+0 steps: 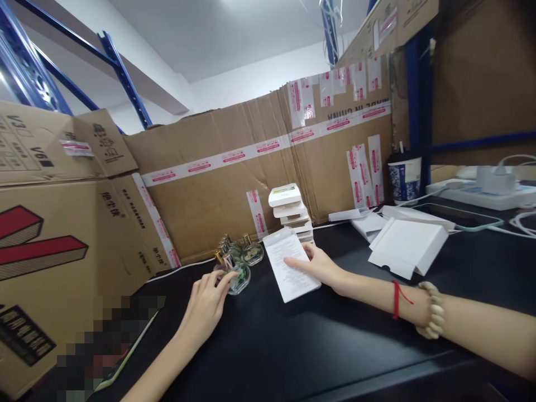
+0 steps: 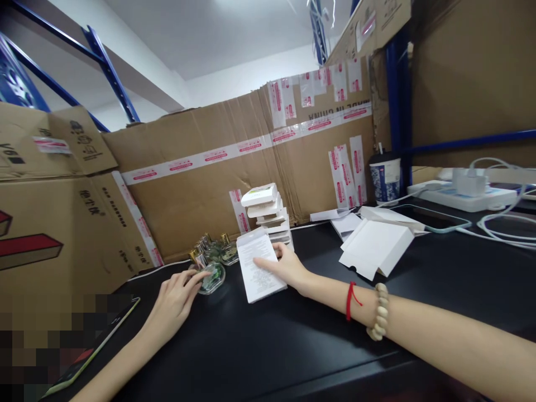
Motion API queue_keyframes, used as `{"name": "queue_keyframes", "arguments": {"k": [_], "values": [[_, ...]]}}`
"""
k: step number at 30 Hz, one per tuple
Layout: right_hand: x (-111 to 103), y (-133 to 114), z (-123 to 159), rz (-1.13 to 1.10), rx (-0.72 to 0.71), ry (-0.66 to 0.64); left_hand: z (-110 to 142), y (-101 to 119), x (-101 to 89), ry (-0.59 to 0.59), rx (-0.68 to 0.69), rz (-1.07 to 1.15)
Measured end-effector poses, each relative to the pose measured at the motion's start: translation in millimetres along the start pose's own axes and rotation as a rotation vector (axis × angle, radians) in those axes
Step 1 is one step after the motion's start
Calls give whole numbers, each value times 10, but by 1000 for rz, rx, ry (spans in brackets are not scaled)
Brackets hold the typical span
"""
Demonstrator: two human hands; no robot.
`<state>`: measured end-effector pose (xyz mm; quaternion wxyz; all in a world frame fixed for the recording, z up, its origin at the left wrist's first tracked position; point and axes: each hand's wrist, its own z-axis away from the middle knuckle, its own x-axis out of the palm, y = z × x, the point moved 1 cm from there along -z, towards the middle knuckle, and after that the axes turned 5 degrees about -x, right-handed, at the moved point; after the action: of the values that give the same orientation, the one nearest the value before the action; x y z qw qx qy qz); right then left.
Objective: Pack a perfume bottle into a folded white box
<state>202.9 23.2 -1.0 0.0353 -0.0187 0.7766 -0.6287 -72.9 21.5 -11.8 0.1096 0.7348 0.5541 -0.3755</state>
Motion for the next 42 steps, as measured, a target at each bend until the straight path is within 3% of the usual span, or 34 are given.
{"name": "queue_keyframes", "arguments": {"k": [6,11,16,21,24,27,32,36,42], "values": [[-10,13,-27,48,-100,-60,58,-65,25,75,-15,-128],[-20,15,-39,82,-208,-112,92,-125,50,18,-69,-164],[-32,59,-67,110,-221,-129,119,-144,46,1,-119,-131],[-34,68,-78,104,-235,-129,123,-92,18,-15,-146,-236],[-20,54,-75,114,-255,-135,114,-35,-22,14,-163,-265],[-9,46,-73,125,-294,-158,54,89,-105,129,-151,-278],[-39,27,-74,219,-377,-159,-245,401,-200,245,-108,-218],[-121,13,-109,353,-508,-144,-593,567,-77,-9,-198,-44],[-252,39,-155,537,-544,-125,-930,629,226,-311,-473,224]]}}
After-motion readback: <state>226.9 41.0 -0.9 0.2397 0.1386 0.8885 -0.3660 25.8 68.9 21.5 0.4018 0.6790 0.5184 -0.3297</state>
